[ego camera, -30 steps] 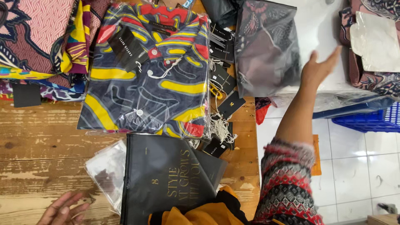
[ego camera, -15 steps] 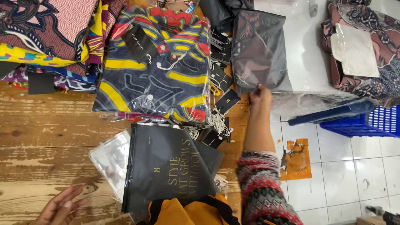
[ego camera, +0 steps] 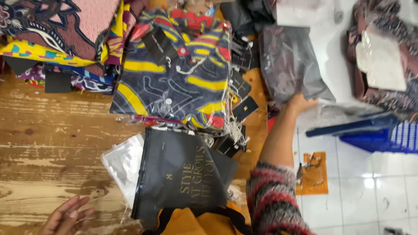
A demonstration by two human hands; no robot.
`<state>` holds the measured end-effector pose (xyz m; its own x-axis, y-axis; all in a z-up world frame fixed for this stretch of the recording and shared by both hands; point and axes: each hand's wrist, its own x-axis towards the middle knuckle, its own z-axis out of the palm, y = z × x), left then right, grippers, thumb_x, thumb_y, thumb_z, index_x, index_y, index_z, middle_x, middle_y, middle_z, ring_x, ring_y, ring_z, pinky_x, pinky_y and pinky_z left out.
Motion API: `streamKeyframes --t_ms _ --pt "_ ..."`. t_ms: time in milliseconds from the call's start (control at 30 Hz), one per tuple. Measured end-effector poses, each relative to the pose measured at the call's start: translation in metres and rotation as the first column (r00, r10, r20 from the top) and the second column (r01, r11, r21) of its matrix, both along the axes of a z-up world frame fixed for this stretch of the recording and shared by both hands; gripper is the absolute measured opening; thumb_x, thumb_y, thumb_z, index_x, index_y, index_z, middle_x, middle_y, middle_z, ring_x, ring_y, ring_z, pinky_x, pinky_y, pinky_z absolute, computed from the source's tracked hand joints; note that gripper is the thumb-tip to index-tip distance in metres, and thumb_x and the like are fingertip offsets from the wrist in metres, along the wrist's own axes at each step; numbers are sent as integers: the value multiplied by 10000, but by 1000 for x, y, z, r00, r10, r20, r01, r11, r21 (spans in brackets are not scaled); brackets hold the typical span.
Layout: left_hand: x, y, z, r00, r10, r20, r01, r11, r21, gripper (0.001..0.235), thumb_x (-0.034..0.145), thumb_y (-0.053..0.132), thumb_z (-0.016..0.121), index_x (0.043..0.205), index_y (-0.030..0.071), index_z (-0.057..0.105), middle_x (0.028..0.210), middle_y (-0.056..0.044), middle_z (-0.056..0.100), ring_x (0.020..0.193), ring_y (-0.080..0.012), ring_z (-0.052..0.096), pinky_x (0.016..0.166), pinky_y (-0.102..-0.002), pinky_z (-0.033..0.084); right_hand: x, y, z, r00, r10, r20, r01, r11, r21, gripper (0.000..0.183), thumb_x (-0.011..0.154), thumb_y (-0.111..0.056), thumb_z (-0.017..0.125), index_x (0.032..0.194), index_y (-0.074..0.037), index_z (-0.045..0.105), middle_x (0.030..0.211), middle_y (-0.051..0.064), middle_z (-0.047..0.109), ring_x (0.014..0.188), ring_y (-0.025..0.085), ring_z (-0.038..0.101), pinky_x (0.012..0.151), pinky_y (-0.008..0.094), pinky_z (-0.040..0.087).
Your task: The person folds patterned garments and places them into clear plastic bags and black paper bags on a wooden table. The person handles multiple garments one at a time, folds them, and seals them in packaging.
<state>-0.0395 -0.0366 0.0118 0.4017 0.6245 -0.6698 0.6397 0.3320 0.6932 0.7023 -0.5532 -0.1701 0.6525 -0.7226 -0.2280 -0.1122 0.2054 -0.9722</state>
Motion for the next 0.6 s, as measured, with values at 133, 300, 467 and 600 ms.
streamKeyframes --t_ms 133,300,467,600 --pt "1 -9 1 988 33 150 -26 998 -50 487 1018 94 409 1498 17 431 1485 -256 536 1224 -408 622 941 -489 530 13 -36 -8 993 -117 2 117 992 46 627 891 20 507 1491 -88 359 1360 218 574 1023 295 650 846 380 543" --pt "3 -5 4 998 9 -65 -3 996 91 468 1089 117 396 1545 18 429 1490 -233 569 1211 -386 625 910 -468 504 6 -31 -13 985 -166 -57 175 949 264 499 945 -91 515 1439 -155 475 1208 155 688 768 246 673 626 367 543" --pt "20 -15 40 1000 0 8 -1 995 100 490 1032 87 465 1518 20 468 1457 -210 590 1177 -349 645 903 -431 524 7 -40 -17 989 96 -110 -70 974 216 329 987 -109 522 1315 -122 523 1124 142 701 771 228 666 639 357 529" --pt "73 -42 66 945 -286 -157 323 750 577 467 973 89 626 1416 -44 566 1391 -178 654 1270 -223 626 1039 -343 499 30 -48 27 934 355 -36 -355 935 18 161 1032 -114 515 1180 -90 572 1051 130 697 773 220 656 662 349 509"
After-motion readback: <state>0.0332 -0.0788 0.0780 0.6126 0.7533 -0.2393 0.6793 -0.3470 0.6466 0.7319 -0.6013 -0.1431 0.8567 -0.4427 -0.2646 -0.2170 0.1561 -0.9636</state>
